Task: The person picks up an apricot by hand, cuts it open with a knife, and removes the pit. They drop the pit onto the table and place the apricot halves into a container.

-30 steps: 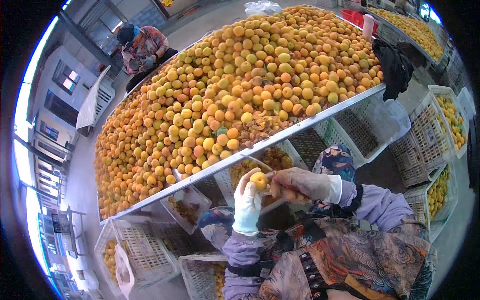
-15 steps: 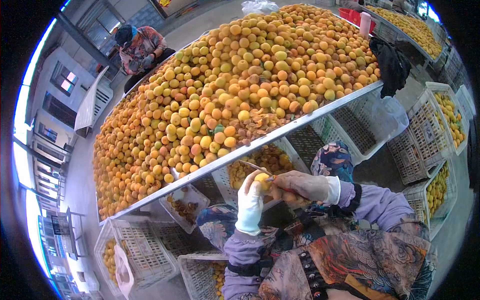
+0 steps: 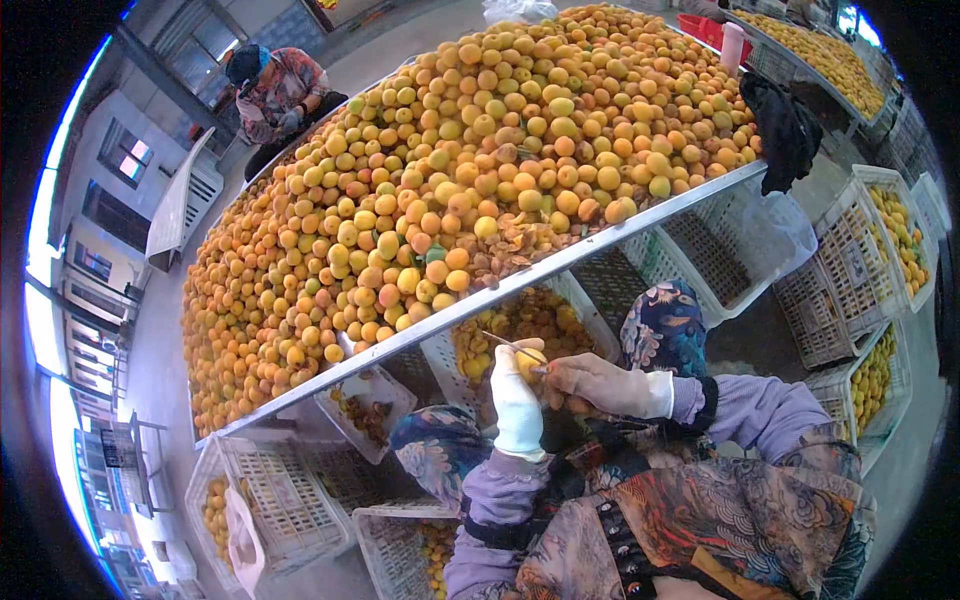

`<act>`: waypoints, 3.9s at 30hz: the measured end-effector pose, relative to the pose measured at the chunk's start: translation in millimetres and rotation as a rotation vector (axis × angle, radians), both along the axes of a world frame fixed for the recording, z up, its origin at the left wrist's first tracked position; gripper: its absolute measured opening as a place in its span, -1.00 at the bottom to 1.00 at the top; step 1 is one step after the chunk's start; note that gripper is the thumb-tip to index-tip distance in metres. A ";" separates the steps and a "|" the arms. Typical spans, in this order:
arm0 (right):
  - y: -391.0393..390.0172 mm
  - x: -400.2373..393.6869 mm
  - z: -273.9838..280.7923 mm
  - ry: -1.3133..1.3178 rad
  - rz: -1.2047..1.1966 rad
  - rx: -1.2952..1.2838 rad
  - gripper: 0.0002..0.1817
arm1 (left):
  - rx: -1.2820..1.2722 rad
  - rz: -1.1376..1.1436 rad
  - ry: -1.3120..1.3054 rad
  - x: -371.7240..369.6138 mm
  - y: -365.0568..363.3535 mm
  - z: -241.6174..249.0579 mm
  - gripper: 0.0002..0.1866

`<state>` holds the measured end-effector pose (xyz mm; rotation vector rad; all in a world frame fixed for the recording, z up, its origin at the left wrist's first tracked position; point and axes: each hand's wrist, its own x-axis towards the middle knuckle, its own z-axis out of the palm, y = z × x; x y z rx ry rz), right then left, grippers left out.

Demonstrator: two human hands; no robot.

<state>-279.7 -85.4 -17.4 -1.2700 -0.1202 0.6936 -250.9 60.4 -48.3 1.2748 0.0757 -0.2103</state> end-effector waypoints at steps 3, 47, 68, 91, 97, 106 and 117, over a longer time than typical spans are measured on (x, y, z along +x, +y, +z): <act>4.6 0.8 -9.9 -0.068 -0.097 -0.105 -0.58 | 0.024 0.049 0.025 0.2 -5.3 -1.7 -0.51; -6.5 -3.3 -8.9 0.214 -0.025 -0.063 -0.60 | -0.539 -0.132 0.037 6.2 11.9 -15.8 -0.57; -12.4 -2.0 -7.8 0.181 -0.072 -0.071 -0.58 | -0.528 -0.137 0.004 12.3 1.3 -6.2 -0.53; 5.4 -4.5 -42.1 -0.020 -0.286 0.060 -0.65 | -0.443 -0.118 -0.064 7.1 -9.4 -5.8 -0.52; -8.4 -1.0 -20.4 0.227 -0.087 -0.027 -0.62 | -0.248 -0.130 -0.104 12.3 1.6 -7.8 -0.53; 12.5 -1.1 -30.2 0.088 -0.262 -0.007 -0.67 | -0.292 -0.094 0.080 10.5 -9.1 -9.5 -0.54; -2.2 4.6 -21.9 0.109 -0.199 -0.132 -0.49 | -0.152 -0.137 -0.028 17.7 -10.3 -12.6 -0.60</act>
